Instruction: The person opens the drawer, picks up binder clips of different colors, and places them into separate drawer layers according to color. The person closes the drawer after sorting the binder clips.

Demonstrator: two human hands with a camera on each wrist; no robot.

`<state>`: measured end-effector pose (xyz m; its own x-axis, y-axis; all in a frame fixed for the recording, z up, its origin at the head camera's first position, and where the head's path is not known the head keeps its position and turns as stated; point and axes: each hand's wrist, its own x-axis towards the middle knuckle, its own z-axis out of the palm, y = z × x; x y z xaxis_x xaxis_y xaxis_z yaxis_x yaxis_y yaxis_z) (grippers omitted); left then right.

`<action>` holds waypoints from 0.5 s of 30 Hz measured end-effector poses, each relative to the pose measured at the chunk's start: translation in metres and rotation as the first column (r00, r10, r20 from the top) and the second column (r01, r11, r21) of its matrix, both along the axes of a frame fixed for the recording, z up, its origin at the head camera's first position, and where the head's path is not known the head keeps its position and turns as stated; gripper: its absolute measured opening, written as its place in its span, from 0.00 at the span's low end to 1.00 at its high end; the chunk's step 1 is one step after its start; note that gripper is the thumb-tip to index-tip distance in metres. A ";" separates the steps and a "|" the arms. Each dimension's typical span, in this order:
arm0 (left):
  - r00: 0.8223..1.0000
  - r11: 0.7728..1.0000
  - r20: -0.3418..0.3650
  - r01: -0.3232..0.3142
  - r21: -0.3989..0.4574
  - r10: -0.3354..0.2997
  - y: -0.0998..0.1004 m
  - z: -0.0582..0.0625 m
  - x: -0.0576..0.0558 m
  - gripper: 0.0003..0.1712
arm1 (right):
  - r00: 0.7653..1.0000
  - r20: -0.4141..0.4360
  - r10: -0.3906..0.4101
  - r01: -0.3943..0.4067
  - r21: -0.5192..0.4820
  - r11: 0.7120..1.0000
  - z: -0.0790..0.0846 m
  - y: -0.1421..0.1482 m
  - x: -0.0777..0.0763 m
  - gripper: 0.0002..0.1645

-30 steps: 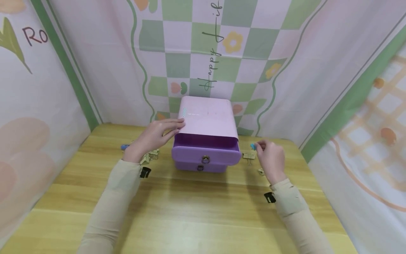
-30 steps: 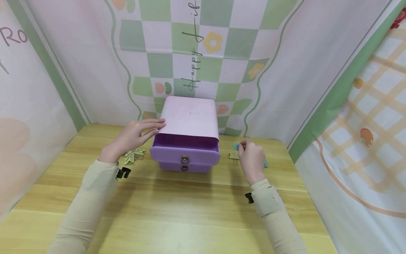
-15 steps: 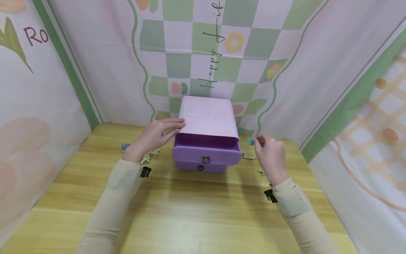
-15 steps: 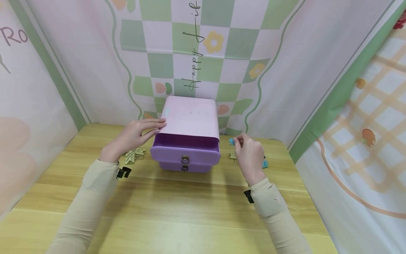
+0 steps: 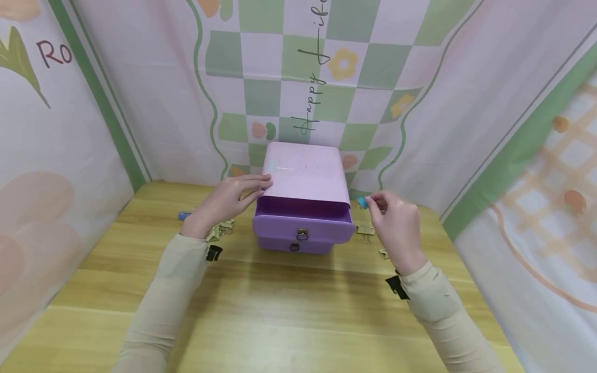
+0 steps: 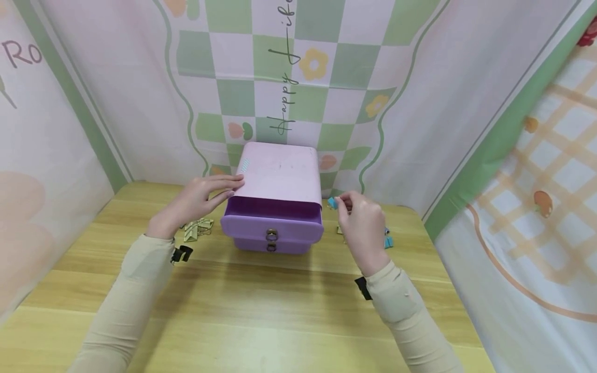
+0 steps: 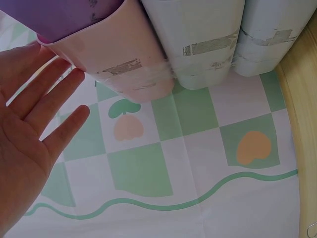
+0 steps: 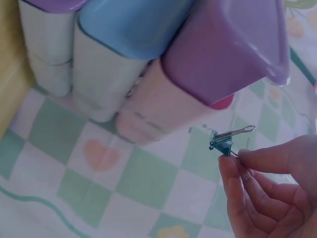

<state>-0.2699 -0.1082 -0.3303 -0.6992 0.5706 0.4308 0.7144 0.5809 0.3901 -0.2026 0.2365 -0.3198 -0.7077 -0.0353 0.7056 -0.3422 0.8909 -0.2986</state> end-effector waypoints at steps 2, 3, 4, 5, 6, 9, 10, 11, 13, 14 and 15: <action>1.000 1.000 0.005 0.000 -0.001 0.000 0.000 0.000 0.000 0.20 | 1.000 -0.007 0.012 -0.012 0.001 1.000 0.003 -0.004 0.002 0.11; 1.000 1.000 0.008 0.002 0.002 -0.002 0.000 0.000 0.001 0.20 | 1.000 -0.011 0.017 -0.017 0.003 1.000 0.004 -0.006 0.003 0.11; 1.000 1.000 0.007 0.004 0.003 -0.004 0.000 0.001 0.001 0.20 | 1.000 -0.015 0.023 -0.023 0.004 1.000 0.005 -0.007 0.004 0.11; 1.000 1.000 0.007 0.007 0.005 -0.007 0.000 0.000 0.001 0.20 | 0.999 -0.020 0.028 -0.027 0.006 1.000 0.007 -0.009 0.005 0.11; 1.000 1.000 0.006 0.007 0.006 -0.007 0.000 0.001 0.001 0.19 | 0.999 -0.022 0.033 -0.033 0.008 0.999 0.008 -0.011 0.006 0.11; 1.000 1.000 -0.001 0.011 0.010 -0.011 0.000 0.001 0.000 0.19 | 0.999 -0.021 0.049 -0.049 0.005 0.999 0.010 -0.016 0.008 0.10; 1.000 1.000 -0.004 0.012 0.009 -0.012 0.000 0.001 0.000 0.19 | 0.998 -0.020 0.054 -0.054 0.003 0.999 0.011 -0.017 0.009 0.10; 1.000 1.000 -0.003 0.012 0.008 -0.012 0.000 0.001 0.000 0.19 | 0.998 -0.020 0.059 -0.059 0.003 0.998 0.012 -0.019 0.009 0.10; 1.000 1.000 -0.001 0.012 0.007 -0.012 0.000 0.001 0.000 0.19 | 0.998 -0.019 0.066 -0.066 0.007 0.998 0.014 -0.022 0.011 0.10; 1.000 1.000 0.001 0.012 0.006 -0.012 0.000 0.001 0.001 0.19 | 0.997 -0.019 0.072 -0.072 0.009 0.997 0.015 -0.024 0.011 0.09; 1.000 1.000 0.004 0.010 0.005 -0.010 0.000 0.001 0.001 0.19 | 0.997 -0.020 0.077 -0.077 0.011 0.997 0.015 -0.025 0.012 0.09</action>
<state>-0.2692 -0.1082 -0.3297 -0.6950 0.5756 0.4308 0.7188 0.5717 0.3957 -0.1910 0.2114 -0.3044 -0.6877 -0.0967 0.7195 -0.4162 0.8645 -0.2816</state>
